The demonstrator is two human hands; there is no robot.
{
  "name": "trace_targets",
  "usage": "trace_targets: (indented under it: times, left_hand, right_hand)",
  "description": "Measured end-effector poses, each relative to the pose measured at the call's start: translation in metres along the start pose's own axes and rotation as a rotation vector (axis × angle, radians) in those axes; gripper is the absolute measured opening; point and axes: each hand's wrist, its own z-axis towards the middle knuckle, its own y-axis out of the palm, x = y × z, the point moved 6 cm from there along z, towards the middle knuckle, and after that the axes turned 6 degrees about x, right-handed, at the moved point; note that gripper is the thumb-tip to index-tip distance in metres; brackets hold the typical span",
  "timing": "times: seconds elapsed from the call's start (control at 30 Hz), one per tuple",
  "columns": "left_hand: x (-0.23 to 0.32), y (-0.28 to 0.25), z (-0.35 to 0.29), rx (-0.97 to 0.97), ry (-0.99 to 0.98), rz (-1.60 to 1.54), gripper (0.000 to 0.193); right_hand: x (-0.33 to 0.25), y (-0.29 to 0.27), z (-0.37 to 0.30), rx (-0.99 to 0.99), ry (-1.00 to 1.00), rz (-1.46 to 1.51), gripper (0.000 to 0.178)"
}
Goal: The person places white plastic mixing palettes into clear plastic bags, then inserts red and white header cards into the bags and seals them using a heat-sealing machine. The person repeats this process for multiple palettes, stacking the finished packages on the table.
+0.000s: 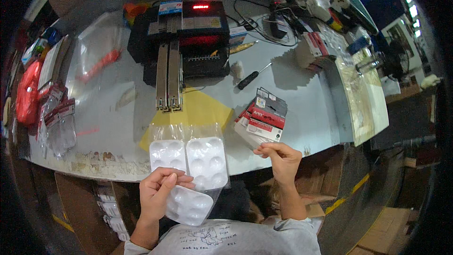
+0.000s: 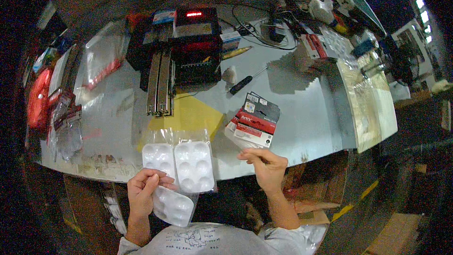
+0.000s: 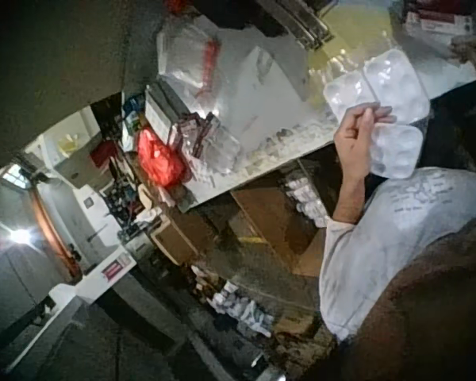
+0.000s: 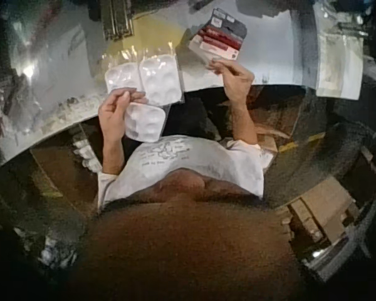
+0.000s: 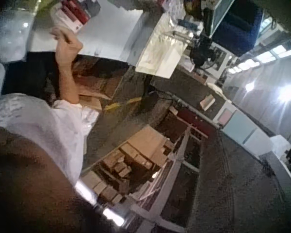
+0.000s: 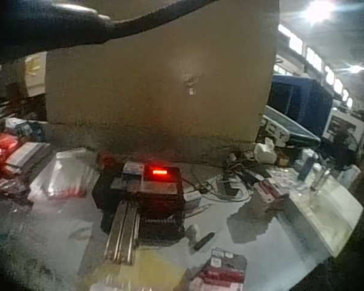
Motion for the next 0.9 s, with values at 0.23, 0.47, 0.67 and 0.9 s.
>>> trace_targets:
  times: [0.23, 0.47, 0.67, 0.9]
  left_hand:
    - [0.005, -0.017, -0.011, -0.022, 0.040, 0.000, 0.020]
    - [0.017, -0.028, -0.010, 0.116, 0.117, 0.006, 0.019]
    - [0.027, -0.037, 0.014, 0.159, 0.122, 0.054, 0.020]
    - [0.019, -0.021, 0.044, 0.067, 0.031, 0.043, 0.019]
  right_hand:
    - [-0.006, 0.006, -0.027, 0.122, 0.013, 0.046, 0.003]
    - [0.003, -0.005, 0.002, 0.174, -0.017, 0.171, 0.038]
    - [-0.001, -0.012, 0.044, 0.044, -0.117, -0.092, 0.044]
    - [-0.015, -0.006, 0.071, 0.067, -0.229, -0.413, 0.025]
